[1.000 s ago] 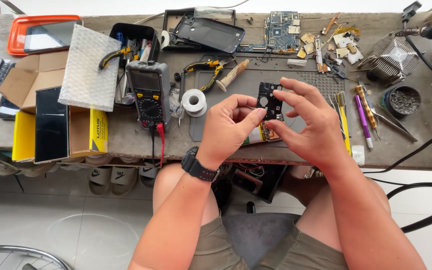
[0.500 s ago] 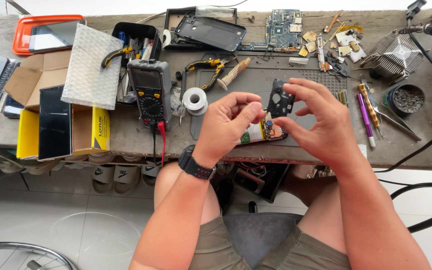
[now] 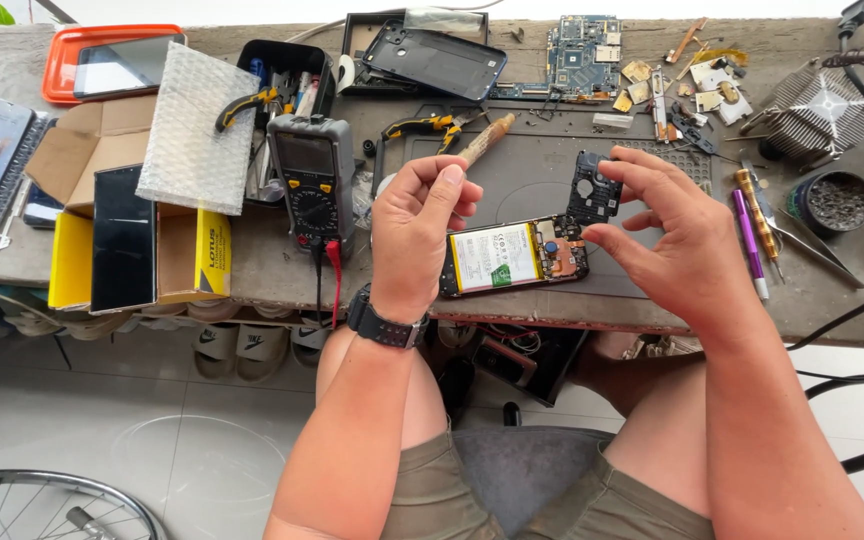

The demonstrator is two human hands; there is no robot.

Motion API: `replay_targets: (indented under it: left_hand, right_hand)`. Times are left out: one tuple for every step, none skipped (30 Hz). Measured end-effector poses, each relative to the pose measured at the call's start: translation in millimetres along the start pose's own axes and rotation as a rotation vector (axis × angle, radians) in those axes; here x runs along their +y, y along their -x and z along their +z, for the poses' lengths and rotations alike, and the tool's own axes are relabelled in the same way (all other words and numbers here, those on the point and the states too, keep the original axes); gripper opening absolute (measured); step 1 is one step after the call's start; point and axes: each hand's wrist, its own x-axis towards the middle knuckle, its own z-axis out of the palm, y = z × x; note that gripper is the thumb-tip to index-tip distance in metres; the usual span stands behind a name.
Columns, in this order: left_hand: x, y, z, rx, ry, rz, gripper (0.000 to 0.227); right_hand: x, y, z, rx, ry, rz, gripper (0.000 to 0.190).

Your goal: Assembling internal components of a smartphone, including the battery and protective covers, on a repair workbench.

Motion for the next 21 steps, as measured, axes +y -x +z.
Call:
replay_targets:
  left_hand:
    - [-0.3, -0.2, -0.1, 0.003, -0.002, 0.001, 0.015]
    - [-0.5, -0.4, -0.1, 0.004, 0.000, 0.001, 0.015]
    - [-0.8, -0.6, 0.0, 0.006, 0.002, 0.001, 0.015]
    - [-1.2, -0.6, -0.3, 0.008, 0.000, 0.003, 0.015]
    - [-1.6, -0.8, -0.5, 0.009, 0.005, 0.009, 0.015]
    - [-2.1, -1.0, -0.6, 0.010, 0.010, 0.016, 0.015]
    - [-1.1, -0.7, -0.6, 0.011, 0.009, 0.016, 0.015]
    - [-0.3, -0.4, -0.6, 0.013, 0.008, 0.013, 0.014]
    - [0.4, -0.1, -0.2, 0.014, 0.007, 0.009, 0.014]
    - [0.2, -0.1, -0.3, 0.014, 0.007, 0.008, 0.014]
    - [-0.1, -0.3, -0.3, 0.015, 0.006, 0.008, 0.014]
    - [-0.2, -0.4, -0.2, 0.015, 0.006, 0.007, 0.014]
    - [-0.9, -0.6, -0.1, 0.015, 0.006, 0.007, 0.014]
    - [-1.6, -0.9, -0.1, 0.015, 0.007, 0.009, 0.014]
    - [-2.2, -1.1, -0.1, 0.015, 0.007, 0.011, 0.014]
    - [-1.8, -1.0, 0.1, 0.015, 0.007, 0.012, 0.014]
    - [-1.3, -0.7, 0.2, 0.016, 0.004, 0.007, 0.015]
    - [-0.9, -0.5, 0.3, 0.018, 0.002, 0.003, 0.015]
    - [-1.0, -0.5, 0.2, 0.018, 0.002, 0.002, 0.015]
    - [-1.1, -0.5, 0.1, 0.017, 0.003, 0.005, 0.015]
    - [-1.2, -0.6, 0.1, 0.016, 0.004, 0.007, 0.014]
  right_hand:
    - [-0.5, -0.2, -0.4, -0.001, -0.002, -0.002, 0.057]
    - [-1.1, -0.4, -0.8, -0.002, -0.001, 0.007, 0.057]
    - [-1.6, -0.5, -1.3, -0.002, 0.000, 0.016, 0.057]
    - [-1.5, -0.4, -1.2, -0.003, -0.002, 0.014, 0.057]
    - [-1.3, -0.4, -1.3, 0.001, -0.003, 0.017, 0.057]
    - [-1.1, -0.5, -1.3, 0.004, -0.005, 0.021, 0.057]
    - [-2.1, -0.8, -1.3, 0.004, -0.006, 0.020, 0.057]
    - [-2.9, -1.2, -1.2, 0.002, -0.011, 0.023, 0.057]
    - [-3.6, -1.2, -1.5, 0.001, -0.015, 0.027, 0.057]
    - [-3.2, -1.0, -1.0, 0.000, -0.015, 0.026, 0.057]
    - [-2.9, -0.8, -0.7, -0.001, -0.019, 0.028, 0.057]
    - [-2.5, -0.6, -0.4, -0.001, -0.023, 0.030, 0.056]
    - [-2.0, -0.4, -0.5, -0.001, -0.022, 0.030, 0.056]
    - [-1.6, -0.1, -0.5, -0.011, -0.017, 0.048, 0.055]
    - [-1.1, 0.0, -0.5, -0.021, -0.011, 0.066, 0.054]
    - [-0.7, 0.0, -0.7, -0.021, -0.011, 0.065, 0.054]
    - [-0.3, 0.1, -0.9, -0.039, 0.008, 0.067, 0.054]
    - [0.1, 0.2, -1.1, -0.057, 0.028, 0.069, 0.055]
    - [-0.3, 0.3, -0.9, -0.058, 0.028, 0.069, 0.055]
    - [-0.7, 0.5, -0.8, -0.077, 0.027, 0.048, 0.054]
    - [-1.2, 0.7, -0.8, -0.096, 0.026, 0.027, 0.053]
